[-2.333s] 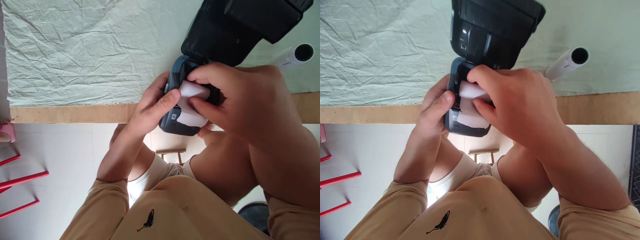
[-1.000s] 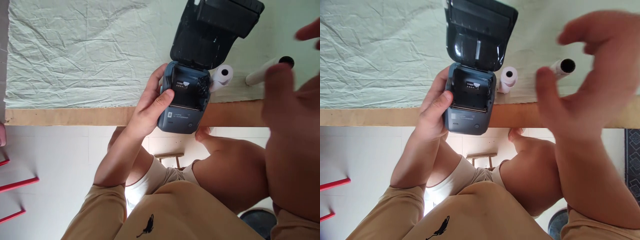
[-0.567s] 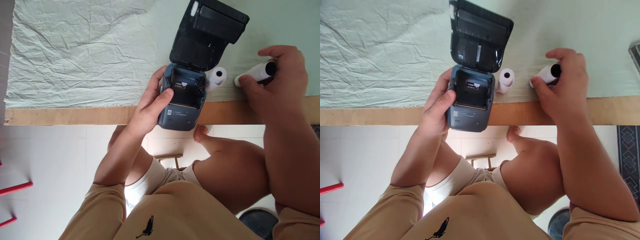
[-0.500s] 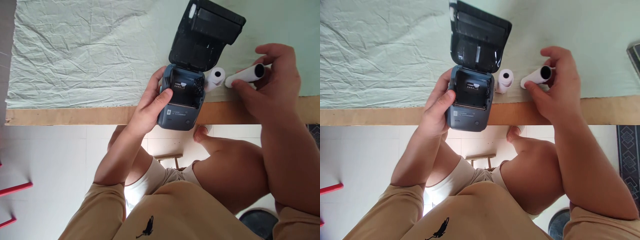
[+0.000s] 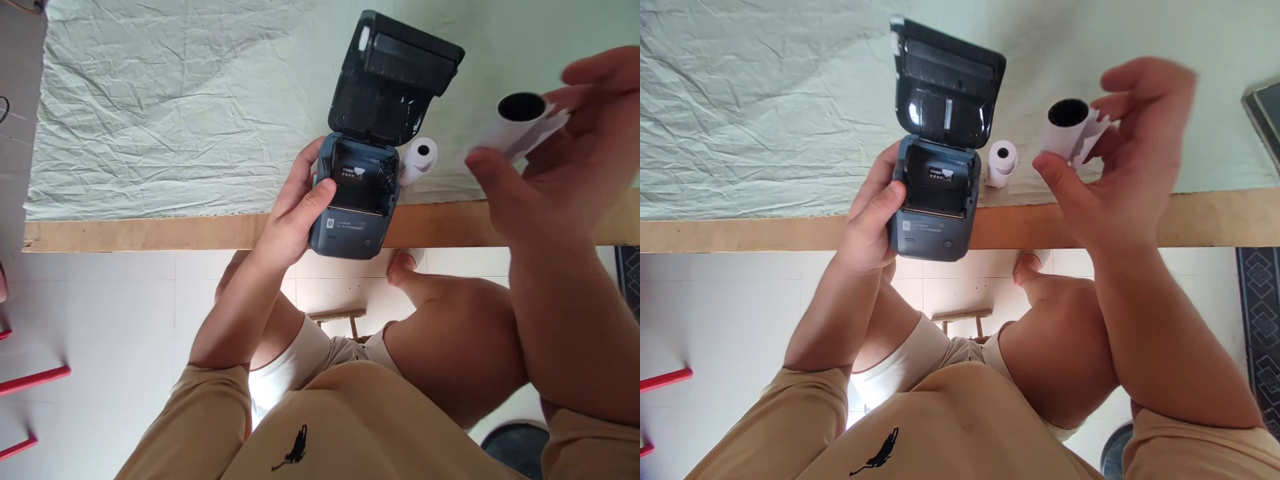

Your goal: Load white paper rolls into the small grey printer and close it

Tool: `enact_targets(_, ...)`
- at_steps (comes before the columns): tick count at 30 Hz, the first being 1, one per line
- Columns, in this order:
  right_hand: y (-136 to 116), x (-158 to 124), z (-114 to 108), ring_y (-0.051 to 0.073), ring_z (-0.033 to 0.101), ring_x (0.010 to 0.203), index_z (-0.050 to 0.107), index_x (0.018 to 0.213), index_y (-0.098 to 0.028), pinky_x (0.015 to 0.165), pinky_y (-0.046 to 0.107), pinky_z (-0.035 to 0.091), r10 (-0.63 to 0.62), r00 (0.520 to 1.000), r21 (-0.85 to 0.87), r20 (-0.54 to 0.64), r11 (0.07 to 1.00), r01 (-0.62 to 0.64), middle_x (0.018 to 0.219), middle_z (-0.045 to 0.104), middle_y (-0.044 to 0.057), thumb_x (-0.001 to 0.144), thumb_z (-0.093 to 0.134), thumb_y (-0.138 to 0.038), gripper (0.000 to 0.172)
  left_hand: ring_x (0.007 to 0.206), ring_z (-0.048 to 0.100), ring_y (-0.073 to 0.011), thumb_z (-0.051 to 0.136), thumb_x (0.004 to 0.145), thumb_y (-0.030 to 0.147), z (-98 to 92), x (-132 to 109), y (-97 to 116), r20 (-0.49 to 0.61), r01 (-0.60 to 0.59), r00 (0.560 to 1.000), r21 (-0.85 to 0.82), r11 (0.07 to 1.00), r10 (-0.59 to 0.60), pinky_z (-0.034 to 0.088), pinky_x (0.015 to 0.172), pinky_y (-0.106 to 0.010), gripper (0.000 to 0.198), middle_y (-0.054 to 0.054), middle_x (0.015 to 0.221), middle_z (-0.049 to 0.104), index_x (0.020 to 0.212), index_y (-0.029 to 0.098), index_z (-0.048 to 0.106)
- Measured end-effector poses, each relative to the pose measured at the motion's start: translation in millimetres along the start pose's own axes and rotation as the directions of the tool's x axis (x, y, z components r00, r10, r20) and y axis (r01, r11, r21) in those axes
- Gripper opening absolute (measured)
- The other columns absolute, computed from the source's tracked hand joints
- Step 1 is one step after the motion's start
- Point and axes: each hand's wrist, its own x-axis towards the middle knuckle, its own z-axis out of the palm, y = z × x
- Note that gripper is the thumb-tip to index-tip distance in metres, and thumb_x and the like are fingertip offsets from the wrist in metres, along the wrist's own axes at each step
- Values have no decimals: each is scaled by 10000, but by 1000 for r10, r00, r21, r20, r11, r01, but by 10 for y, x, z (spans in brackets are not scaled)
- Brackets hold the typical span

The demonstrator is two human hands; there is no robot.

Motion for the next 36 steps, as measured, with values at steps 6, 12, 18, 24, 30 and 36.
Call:
enact_targets(6,-757,46,400,230,852,977,747,1034,-333,833,423,672,-135,987,46,89,990,131,1064,892,16,1050,848,-359,106,1735,584,-437,944,898,753,-29,8,1,8,-5,1000,-7,1000,5,623,1344,-570,670,-47,1487,802,1385,323,778)
enact_targets(12,-769,25,661,227,841,946,716,1053,-323,827,430,630,-186,972,-203,146,956,213,1056,887,-16,1037,688,-112,214,1785,508,-468,959,899,716,-38,-13,-20,73,-15,997,-53,998,19,617,1349,-610,697,-85,1500,791,1419,299,756)
enact_targets(18,-751,23,640,275,866,1127,683,887,-295,962,496,604,-202,965,-208,167,950,235,1161,905,0,1053,698,-118,243,1787,504,-457,941,923,719,-63,6,-9,103,12,995,-53,999,-6,547,1417,-607,671,-71,1544,763,1417,311,744)
enact_targets(24,-882,-120,586,246,886,1103,698,919,-306,940,459,642,-306,928,-79,212,941,329,992,900,-51,1079,790,-305,185,1764,527,-445,952,889,748,-177,70,-86,173,-14,985,-19,1000,17,541,1412,-622,747,-60,1464,786,1463,331,719)
enact_targets(30,-802,-81,457,323,820,1107,730,1059,-340,1028,579,652,-163,962,-225,221,951,213,986,807,52,1131,523,-503,274,1694,597,-508,1098,748,523,-54,-21,1,66,55,996,-34,998,-53,613,1321,-592,919,-112,1547,743,1523,261,680)
enact_targets(36,-498,-1,419,406,579,1628,477,1680,-423,1201,643,569,-148,977,-94,156,982,164,1656,567,109,1121,555,-730,642,1637,642,-502,1091,700,558,-101,25,-4,95,18,995,31,999,-21,627,1292,-601,951,-102,1469,777,1517,276,693)
